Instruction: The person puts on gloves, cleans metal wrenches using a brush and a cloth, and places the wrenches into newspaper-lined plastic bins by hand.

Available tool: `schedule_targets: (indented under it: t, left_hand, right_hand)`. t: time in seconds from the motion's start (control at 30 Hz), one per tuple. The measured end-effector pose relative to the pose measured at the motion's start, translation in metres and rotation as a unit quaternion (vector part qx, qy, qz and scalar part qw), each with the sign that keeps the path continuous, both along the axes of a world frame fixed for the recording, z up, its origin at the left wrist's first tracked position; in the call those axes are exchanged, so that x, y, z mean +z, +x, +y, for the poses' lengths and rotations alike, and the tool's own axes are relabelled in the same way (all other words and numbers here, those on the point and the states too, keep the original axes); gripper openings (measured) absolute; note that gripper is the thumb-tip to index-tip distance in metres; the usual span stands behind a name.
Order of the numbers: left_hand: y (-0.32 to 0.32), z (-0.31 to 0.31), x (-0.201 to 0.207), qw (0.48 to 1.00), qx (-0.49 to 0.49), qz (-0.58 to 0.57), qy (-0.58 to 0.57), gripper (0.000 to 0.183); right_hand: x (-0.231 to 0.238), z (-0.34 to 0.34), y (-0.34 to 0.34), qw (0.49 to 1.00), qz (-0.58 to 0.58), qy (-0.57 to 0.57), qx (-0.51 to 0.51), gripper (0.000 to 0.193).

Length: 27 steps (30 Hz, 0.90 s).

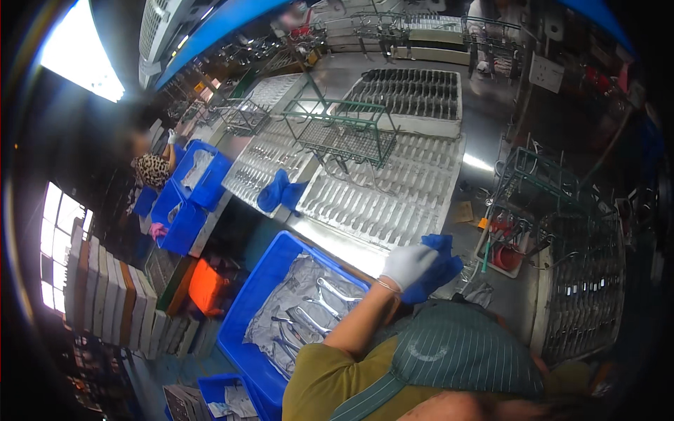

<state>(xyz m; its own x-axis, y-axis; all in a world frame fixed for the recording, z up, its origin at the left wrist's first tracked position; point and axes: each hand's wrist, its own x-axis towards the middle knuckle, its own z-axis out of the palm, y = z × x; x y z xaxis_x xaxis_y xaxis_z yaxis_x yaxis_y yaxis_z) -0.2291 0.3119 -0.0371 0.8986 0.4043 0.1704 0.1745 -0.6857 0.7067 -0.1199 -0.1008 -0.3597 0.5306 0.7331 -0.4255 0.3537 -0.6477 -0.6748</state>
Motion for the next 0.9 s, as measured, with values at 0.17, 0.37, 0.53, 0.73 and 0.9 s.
schedule_targets:
  t: [0.17, 0.37, 0.53, 0.73, 0.9]
  left_hand:
    - [-0.026, 0.057, 0.018, 0.990, 0.111, 0.084, 0.008, 0.025]
    - [-0.028, 0.121, -0.015, 0.977, 0.181, 0.107, -0.039, 0.039]
    - [0.003, 0.176, -0.047, 0.959, 0.266, 0.005, -0.097, 0.060]
    - [0.041, 0.232, -0.092, 0.934, 0.256, -0.112, -0.223, 0.081]
    - [0.056, 0.222, -0.088, 0.914, 0.195, -0.155, -0.320, 0.061]
  right_hand:
    - [0.008, 0.012, 0.001, 1.000, 0.004, 0.016, 0.010, 0.036]
    - [0.021, 0.027, -0.001, 0.999, 0.007, 0.036, -0.002, 0.036]
    - [0.030, 0.035, -0.002, 0.999, 0.011, 0.048, -0.015, 0.036]
    - [0.035, 0.045, -0.004, 0.997, 0.019, 0.067, -0.029, 0.036]
    - [0.039, 0.037, -0.004, 0.995, 0.028, 0.082, -0.058, 0.036]
